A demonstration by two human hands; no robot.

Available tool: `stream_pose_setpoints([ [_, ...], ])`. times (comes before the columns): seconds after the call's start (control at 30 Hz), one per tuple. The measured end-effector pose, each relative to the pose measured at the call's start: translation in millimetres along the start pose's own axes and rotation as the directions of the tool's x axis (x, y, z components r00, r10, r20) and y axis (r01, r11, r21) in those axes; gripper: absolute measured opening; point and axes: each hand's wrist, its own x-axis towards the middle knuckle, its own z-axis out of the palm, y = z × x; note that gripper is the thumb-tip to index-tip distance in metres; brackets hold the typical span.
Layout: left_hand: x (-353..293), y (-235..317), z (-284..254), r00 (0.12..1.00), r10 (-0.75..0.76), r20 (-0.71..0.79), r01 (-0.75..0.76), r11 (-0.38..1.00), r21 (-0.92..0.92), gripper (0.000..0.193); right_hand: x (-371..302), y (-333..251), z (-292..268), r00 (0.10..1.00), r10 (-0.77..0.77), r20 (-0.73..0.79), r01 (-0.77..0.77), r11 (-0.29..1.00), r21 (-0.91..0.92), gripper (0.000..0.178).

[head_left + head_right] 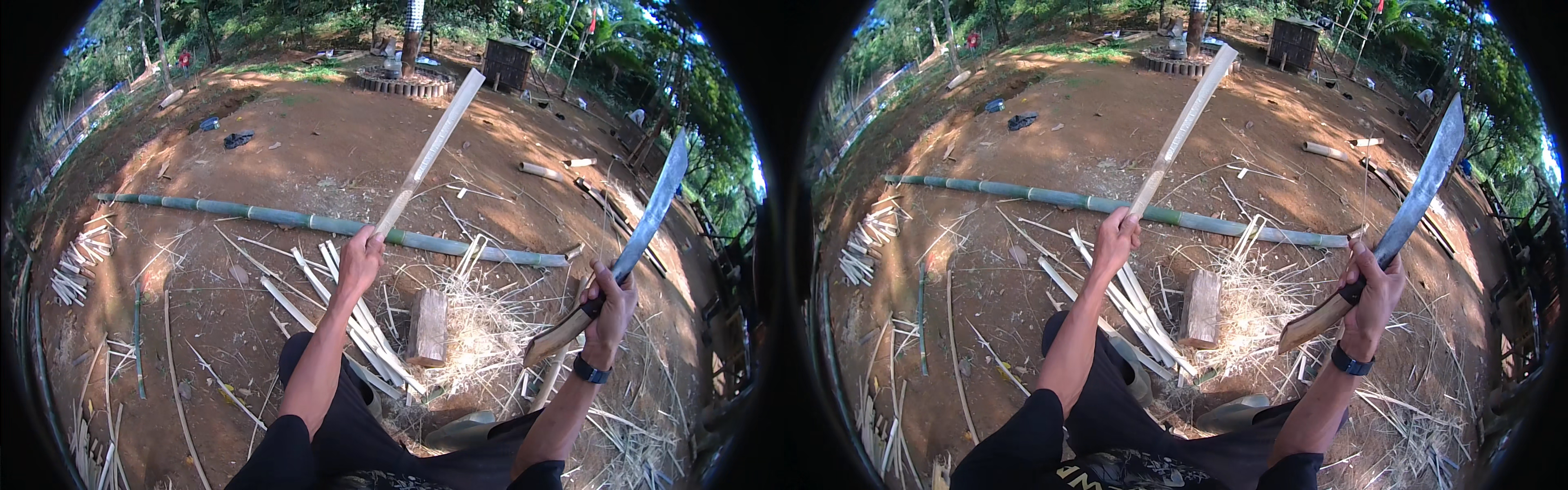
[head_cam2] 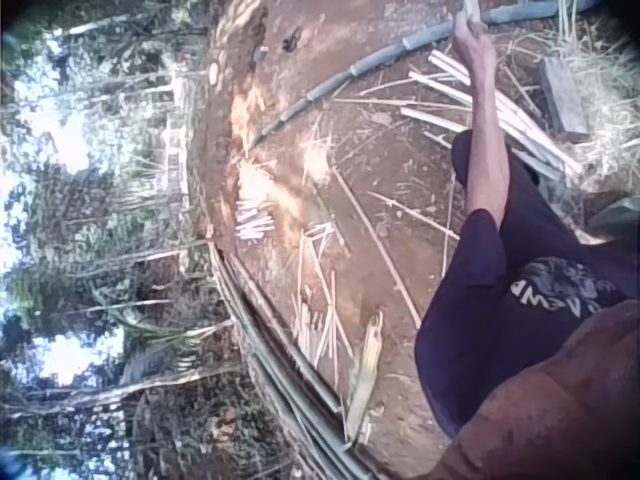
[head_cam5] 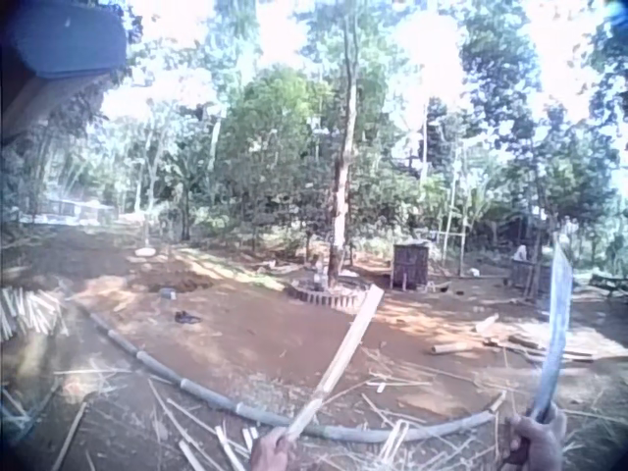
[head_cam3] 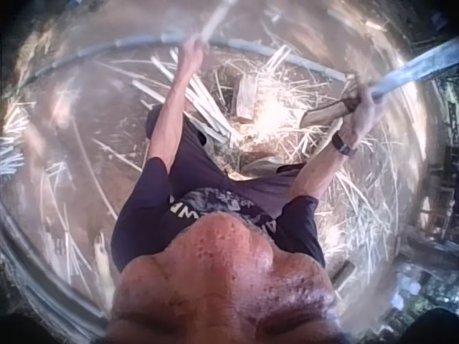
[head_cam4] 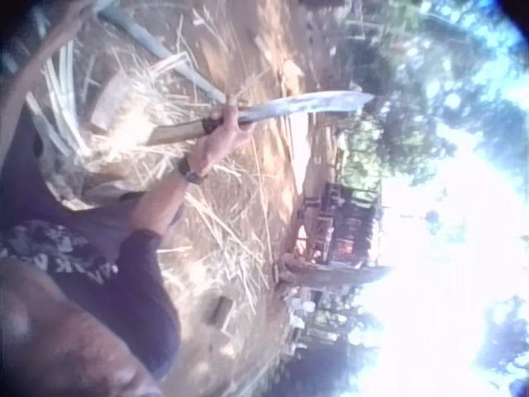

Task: The person sits on the ground and uses a large knife to shave the surface of a long bamboo strip. They repeatedly draw the blade along the strip to smooth it, occasionally rotating the piece to work on different sides. The person places the finished strip aside and picks up another piece to continue the process.

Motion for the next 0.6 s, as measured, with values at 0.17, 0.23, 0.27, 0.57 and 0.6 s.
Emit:
stream_pose_setpoints([
  [0.17,7,48,-39,0.983,-0.019,0.184,-0.008,0.989,0.145,0.021,-8,61,-52,0.987,0.154,-0.05,-0.161,0.903,-0.397,0.022],
  [0.23,10,67,-49,0.953,-0.045,0.299,-0.001,0.988,0.154,0.022,-22,83,-76,0.941,0.338,-0.031,-0.322,0.858,-0.4,0.019],
  [0.27,8,75,-57,0.937,-0.028,0.349,0.001,0.997,0.078,0.026,-33,96,-82,0.895,0.447,-0.01,-0.436,0.868,-0.238,0.017],
  [0.57,-39,77,-69,0.83,-0.287,0.479,0.411,0.895,-0.176,0.031,-80,142,-58,0.623,0.68,0.386,-0.75,0.38,0.542,0.025],
  [0.6,-44,75,-68,0.82,-0.299,0.487,0.447,0.867,-0.221,0.031,-80,136,-48,0.639,0.64,0.427,-0.741,0.362,0.565,0.028],
])
